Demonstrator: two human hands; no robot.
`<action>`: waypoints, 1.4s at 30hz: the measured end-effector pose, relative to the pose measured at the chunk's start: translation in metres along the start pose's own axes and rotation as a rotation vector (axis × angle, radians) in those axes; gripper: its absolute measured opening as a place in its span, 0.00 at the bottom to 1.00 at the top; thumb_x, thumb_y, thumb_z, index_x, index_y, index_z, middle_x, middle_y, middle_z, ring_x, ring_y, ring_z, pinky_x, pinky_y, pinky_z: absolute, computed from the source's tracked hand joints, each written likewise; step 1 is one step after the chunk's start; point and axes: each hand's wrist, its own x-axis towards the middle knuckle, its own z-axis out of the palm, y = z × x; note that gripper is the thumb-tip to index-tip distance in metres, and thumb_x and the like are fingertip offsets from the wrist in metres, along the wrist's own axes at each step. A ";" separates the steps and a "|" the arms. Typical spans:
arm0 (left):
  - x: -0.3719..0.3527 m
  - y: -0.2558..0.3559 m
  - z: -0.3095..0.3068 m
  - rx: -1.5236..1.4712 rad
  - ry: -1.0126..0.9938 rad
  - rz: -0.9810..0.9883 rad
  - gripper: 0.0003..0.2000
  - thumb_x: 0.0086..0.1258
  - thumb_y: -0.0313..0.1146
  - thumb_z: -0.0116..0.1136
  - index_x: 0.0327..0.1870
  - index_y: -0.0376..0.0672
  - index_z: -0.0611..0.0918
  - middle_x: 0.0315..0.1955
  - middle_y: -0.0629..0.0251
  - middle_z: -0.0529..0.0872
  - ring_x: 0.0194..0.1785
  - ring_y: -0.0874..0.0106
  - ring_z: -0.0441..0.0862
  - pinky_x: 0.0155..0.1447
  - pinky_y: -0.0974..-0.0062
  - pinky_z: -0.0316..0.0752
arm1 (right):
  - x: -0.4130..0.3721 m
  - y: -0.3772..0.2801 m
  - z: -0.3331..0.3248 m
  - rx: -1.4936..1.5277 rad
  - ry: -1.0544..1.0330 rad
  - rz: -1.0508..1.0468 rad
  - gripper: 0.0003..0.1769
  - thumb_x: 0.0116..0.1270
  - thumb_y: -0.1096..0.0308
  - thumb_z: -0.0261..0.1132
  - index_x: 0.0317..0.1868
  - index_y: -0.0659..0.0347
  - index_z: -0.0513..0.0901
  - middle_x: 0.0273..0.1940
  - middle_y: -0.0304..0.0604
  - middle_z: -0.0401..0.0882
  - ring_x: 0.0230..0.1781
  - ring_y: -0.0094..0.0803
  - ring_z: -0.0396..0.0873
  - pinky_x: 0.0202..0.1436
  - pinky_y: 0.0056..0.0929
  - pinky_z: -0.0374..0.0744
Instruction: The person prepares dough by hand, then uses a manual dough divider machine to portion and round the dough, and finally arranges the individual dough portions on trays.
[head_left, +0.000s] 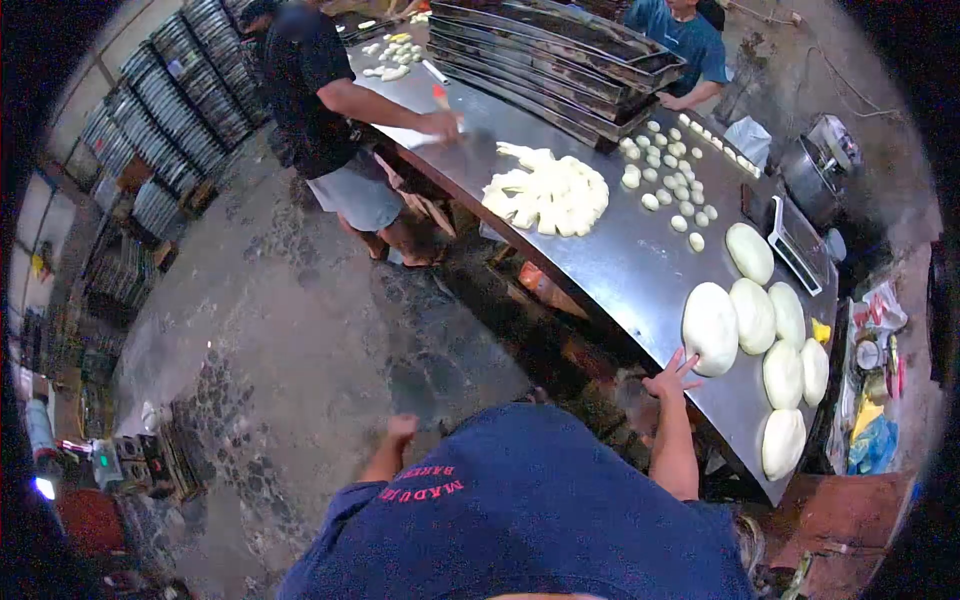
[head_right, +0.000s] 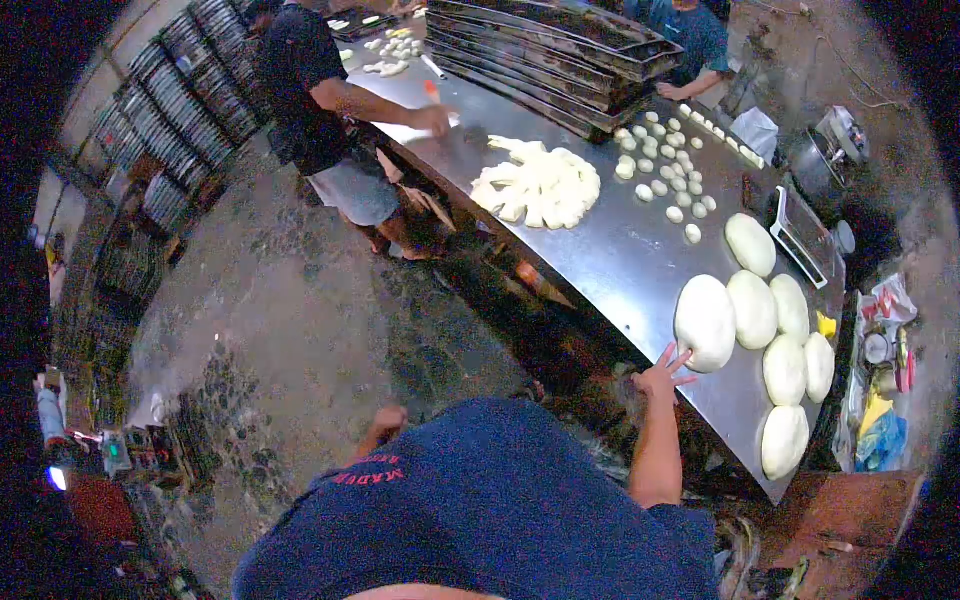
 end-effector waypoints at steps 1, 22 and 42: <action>-0.002 0.014 0.006 -0.213 0.049 -0.091 0.10 0.63 0.38 0.62 0.34 0.42 0.86 0.22 0.64 0.85 0.23 0.71 0.81 0.28 0.69 0.74 | 0.030 0.014 0.025 -0.034 0.124 -0.029 0.72 0.53 0.49 0.75 0.77 0.48 0.23 0.74 0.56 0.05 0.75 0.64 0.11 0.69 0.78 0.38; -0.010 -0.021 -0.040 0.033 -0.167 -0.136 0.08 0.67 0.35 0.59 0.33 0.42 0.85 0.19 0.66 0.82 0.19 0.73 0.76 0.26 0.70 0.73 | 0.171 0.092 0.104 1.013 1.105 1.564 0.46 0.63 0.38 0.60 0.73 0.60 0.61 0.63 0.61 0.72 0.63 0.58 0.71 0.65 0.59 0.68; -0.035 0.042 -0.030 0.158 0.008 -0.060 0.17 0.65 0.48 0.58 0.45 0.46 0.87 0.32 0.55 0.89 0.39 0.58 0.87 0.45 0.61 0.80 | 0.144 0.054 0.057 0.991 0.982 1.547 0.39 0.64 0.42 0.61 0.68 0.59 0.67 0.60 0.58 0.75 0.60 0.56 0.73 0.62 0.61 0.70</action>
